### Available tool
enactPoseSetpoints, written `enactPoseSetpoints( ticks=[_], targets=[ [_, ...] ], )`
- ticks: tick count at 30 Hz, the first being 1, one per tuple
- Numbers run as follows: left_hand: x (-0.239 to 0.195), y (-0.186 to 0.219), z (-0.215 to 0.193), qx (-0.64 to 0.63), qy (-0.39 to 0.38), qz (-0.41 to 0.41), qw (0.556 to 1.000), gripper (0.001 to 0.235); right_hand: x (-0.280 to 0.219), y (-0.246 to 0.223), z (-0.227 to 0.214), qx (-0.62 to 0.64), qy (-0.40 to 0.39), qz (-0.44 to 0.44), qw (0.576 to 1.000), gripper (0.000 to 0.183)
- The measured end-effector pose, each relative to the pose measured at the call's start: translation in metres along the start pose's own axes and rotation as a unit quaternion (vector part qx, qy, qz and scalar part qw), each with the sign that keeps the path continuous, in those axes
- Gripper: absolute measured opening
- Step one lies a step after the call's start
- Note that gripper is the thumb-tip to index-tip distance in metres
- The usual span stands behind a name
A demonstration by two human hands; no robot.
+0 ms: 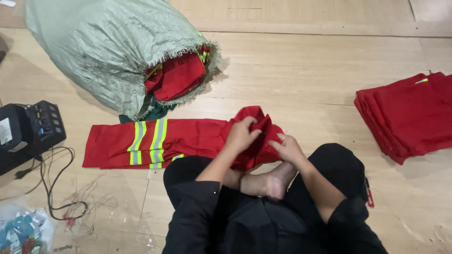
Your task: Folding and stacking red workwear trousers with reflective strips on the floor.
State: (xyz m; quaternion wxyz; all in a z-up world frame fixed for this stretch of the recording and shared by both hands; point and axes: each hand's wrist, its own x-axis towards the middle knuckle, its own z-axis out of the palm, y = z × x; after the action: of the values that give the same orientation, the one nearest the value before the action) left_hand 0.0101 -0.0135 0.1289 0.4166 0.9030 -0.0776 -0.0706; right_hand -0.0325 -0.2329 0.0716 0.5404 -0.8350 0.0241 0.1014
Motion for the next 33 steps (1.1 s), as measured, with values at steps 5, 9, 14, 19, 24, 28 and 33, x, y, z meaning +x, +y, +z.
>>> enactPoseSetpoints(
  ticks=[5, 9, 14, 19, 24, 28, 33],
  targets=[
    [-0.019, 0.024, 0.018, -0.025, 0.013, 0.071, 0.997, 0.084, -0.017, -0.028, -0.008, -0.016, -0.015, -0.133, 0.991, 0.008],
    [-0.002, -0.023, 0.046, -0.024, 0.021, 0.112, 0.993, 0.062, -0.012, -0.006, -0.015, -0.011, 0.000, -0.202, 0.979, 0.007],
    [-0.003, -0.022, 0.038, -0.054, 0.055, 0.101, 0.992, 0.047, -0.005, 0.010, -0.022, 0.016, 0.007, -0.257, 0.966, 0.010],
    [0.014, -0.050, -0.010, -0.107, 0.244, 0.069, 0.961, 0.038, 0.020, 0.093, -0.071, -0.052, 0.102, -0.125, 0.986, 0.013],
    [0.036, -0.092, -0.033, -0.189, 0.344, 0.011, 0.920, 0.036, 0.018, 0.106, -0.105, -0.100, 0.202, 0.027, 0.974, 0.019],
    [0.038, -0.087, -0.021, -0.238, 0.276, 0.093, 0.927, 0.030, 0.013, 0.089, -0.097, 0.052, 0.097, 0.015, 0.994, 0.016],
    [0.014, -0.080, 0.019, -0.203, 0.104, 0.209, 0.951, 0.040, 0.006, 0.076, -0.088, 0.053, -0.037, -0.051, 0.997, 0.016]
  ],
)
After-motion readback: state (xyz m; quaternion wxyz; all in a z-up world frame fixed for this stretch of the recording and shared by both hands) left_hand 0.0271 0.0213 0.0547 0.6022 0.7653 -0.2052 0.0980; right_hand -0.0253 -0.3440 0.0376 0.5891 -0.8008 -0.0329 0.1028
